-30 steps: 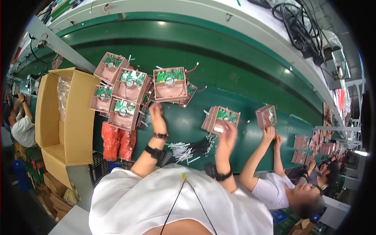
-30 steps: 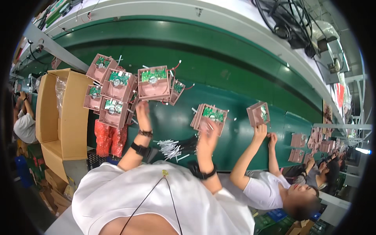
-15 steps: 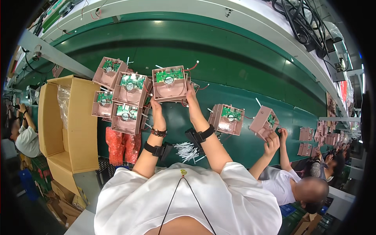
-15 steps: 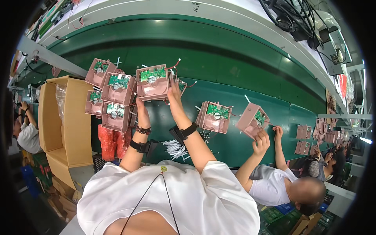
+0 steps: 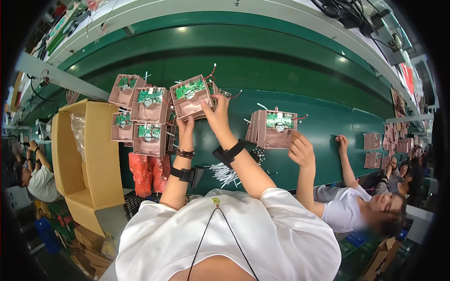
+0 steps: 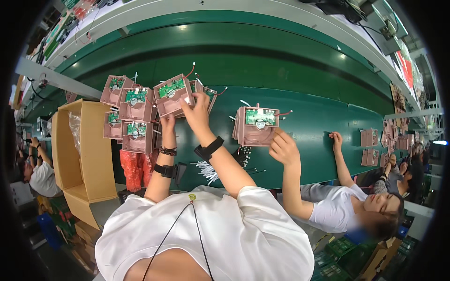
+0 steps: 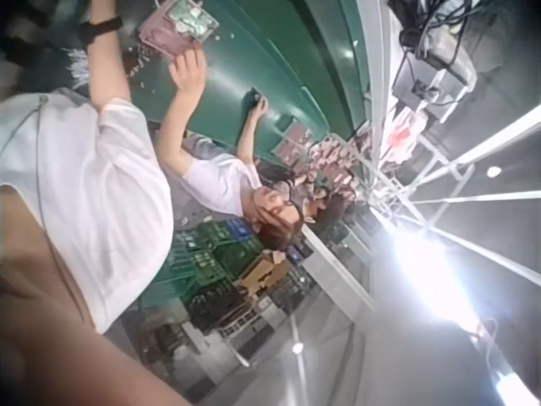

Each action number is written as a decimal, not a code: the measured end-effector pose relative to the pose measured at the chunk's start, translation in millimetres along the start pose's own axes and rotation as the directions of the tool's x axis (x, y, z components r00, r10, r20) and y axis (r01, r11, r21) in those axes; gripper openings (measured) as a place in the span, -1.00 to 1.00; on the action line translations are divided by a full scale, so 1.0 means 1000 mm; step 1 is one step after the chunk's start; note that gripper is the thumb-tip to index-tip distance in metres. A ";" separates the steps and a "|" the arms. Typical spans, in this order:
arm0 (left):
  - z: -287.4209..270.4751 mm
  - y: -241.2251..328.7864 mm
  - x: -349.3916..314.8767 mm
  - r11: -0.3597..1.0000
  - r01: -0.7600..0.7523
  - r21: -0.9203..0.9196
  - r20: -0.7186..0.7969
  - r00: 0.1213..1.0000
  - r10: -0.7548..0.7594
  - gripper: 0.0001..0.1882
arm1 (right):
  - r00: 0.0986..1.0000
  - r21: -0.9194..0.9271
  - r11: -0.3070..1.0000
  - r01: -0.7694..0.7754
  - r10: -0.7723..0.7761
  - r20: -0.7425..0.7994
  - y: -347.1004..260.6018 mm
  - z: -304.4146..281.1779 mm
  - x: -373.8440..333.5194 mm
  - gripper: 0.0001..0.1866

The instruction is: Organizing electronics components in cardboard holders from an assembly line into a transport basket.

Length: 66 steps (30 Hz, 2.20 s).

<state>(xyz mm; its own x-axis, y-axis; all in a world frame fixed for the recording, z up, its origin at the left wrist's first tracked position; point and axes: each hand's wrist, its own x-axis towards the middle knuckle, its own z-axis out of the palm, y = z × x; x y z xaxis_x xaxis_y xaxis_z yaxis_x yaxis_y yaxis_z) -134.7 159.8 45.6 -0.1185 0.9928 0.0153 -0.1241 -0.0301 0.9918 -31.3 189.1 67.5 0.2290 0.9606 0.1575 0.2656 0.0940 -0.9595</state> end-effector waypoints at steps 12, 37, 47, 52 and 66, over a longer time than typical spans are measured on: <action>-0.002 0.027 -0.006 0.989 -0.025 -0.144 -0.015 1.000 0.023 -0.52 | 0.930 -0.330 0.896 0.295 -0.349 -0.117 -0.036 -0.007 -0.012 -0.56; 0.118 0.079 -0.062 0.945 -0.102 0.310 0.388 0.921 -0.028 -0.33 | 0.947 -0.056 0.988 -0.145 0.122 -0.297 -0.014 -0.222 -0.088 -0.58; 0.130 -0.079 0.001 0.465 0.838 -0.287 0.793 0.480 -0.376 -0.45 | 0.751 0.736 0.354 -0.577 0.584 0.309 0.084 -0.197 -0.046 -0.32; 0.151 -0.039 -0.017 0.216 0.916 -0.337 0.773 0.400 -0.492 -0.56 | 0.761 0.824 0.151 -0.546 0.502 0.412 0.110 -0.196 -0.047 -0.31; 0.153 0.005 -0.043 0.321 0.865 -0.385 0.594 0.499 -0.631 -0.55 | 0.735 0.750 0.228 -0.621 0.500 0.457 0.056 -0.210 -0.051 -0.37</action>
<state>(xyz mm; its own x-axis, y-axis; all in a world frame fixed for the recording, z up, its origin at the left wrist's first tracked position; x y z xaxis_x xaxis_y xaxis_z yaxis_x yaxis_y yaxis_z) 20.8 135.1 69.2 0.6043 0.5830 -0.5432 -0.5219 0.8047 0.2830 168.7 90.5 54.7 -0.1269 0.8729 -0.4710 -0.7841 -0.3792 -0.4914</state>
